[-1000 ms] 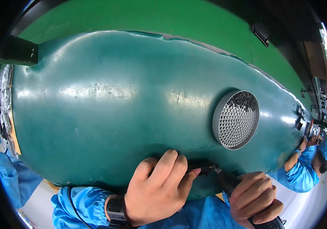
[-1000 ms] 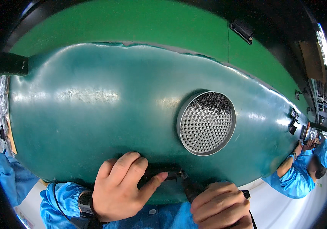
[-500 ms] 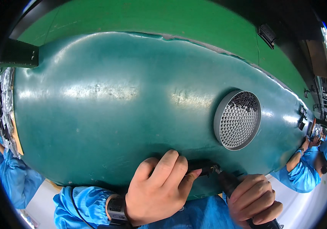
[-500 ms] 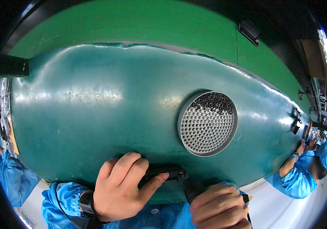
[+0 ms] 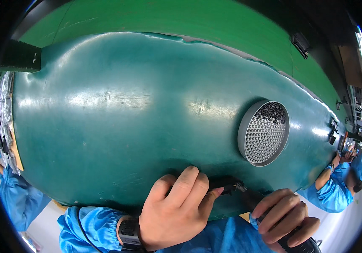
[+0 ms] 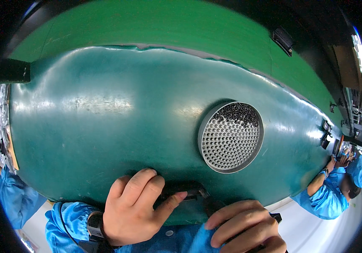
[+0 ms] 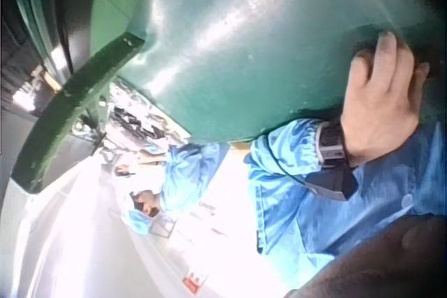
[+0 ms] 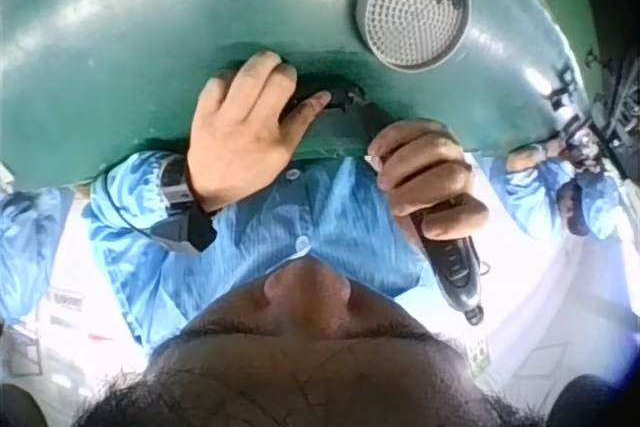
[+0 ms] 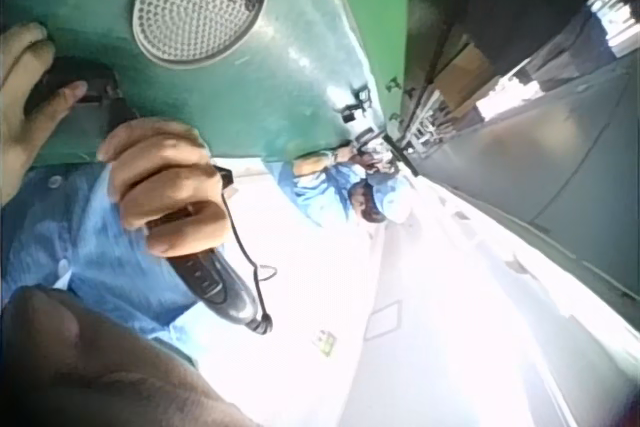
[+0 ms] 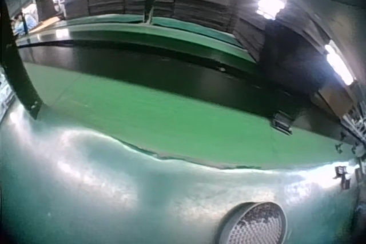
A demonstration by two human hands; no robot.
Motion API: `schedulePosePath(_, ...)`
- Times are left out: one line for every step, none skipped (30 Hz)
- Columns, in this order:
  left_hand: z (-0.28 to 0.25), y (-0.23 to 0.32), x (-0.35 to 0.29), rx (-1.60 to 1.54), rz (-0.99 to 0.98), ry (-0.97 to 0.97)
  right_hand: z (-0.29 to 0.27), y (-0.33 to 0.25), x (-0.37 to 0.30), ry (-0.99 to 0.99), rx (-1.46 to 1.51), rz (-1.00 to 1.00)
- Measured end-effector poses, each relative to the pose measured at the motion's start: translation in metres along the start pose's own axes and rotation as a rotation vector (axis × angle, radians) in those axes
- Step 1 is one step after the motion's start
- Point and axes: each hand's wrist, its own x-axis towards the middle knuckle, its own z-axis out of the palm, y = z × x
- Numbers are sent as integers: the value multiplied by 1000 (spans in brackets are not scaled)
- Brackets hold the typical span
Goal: Use an electric screwdriver to fasten screws into small black plastic housings on a production line.
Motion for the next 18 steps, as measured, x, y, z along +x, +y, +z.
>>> schedulePosePath(0, 1, 0, -5, -2, 6, 0, -3, 2, -14, 37, 61)
schedulePosePath(1, 1, -1, -10, -8, 11, 0, -3, 2, -17, 38, 64)
schedulePosePath(2, 1, -1, -16, -14, 17, -1, -3, 1, -31, 46, 63)
schedulePosePath(3, 1, -1, -19, -17, 18, -2, -3, 0, -45, 53, 63)
schedulePosePath(5, 1, -1, -24, -18, 33, -4, -2, 1, -48, 51, 65)
schedulePosePath(6, 1, -1, -30, -18, 49, -6, -2, 2, -89, 85, 49)
schedulePosePath(6, 1, -3, -30, -23, 44, -10, 0, 3, -128, 126, 34)
schedulePosePath(5, 2, -5, -37, -29, 57, -15, 1, 5, -156, 155, 54)
schedulePosePath(4, 2, -6, -51, -29, 73, -13, 0, 5, -155, 150, 61)
schedulePosePath(4, 2, -6, -61, -29, 70, -11, -1, 4, -126, 127, 50)
schedulePosePath(4, 3, -6, -53, -47, 78, -9, -1, 4, -97, 107, 39)
schedulePosePath(5, 4, -5, -44, -66, 84, -7, 3, 4, -94, 108, 48)
schedulePosePath(5, 4, -6, -50, -71, 76, -5, 8, 3, -75, 127, 10)
schedulePosePath(4, 6, -7, -28, -94, 42, -3, 12, 3, -55, 146, -28)
schedulePosePath(3, 6, -8, -4, -120, 7, -1, 15, 3, -49, 152, -18)
schedulePosePath(2, 5, -10, -6, -129, -7, 3, 18, 0, -8, 134, -8)
schedulePosePath(-1, 5, -9, 19, -106, -56, 3, 12, 3, 25, 78, -1)
schedulePosePath(-3, 4, -8, 44, -84, -106, 2, 9, 8, 23, 50, 10)
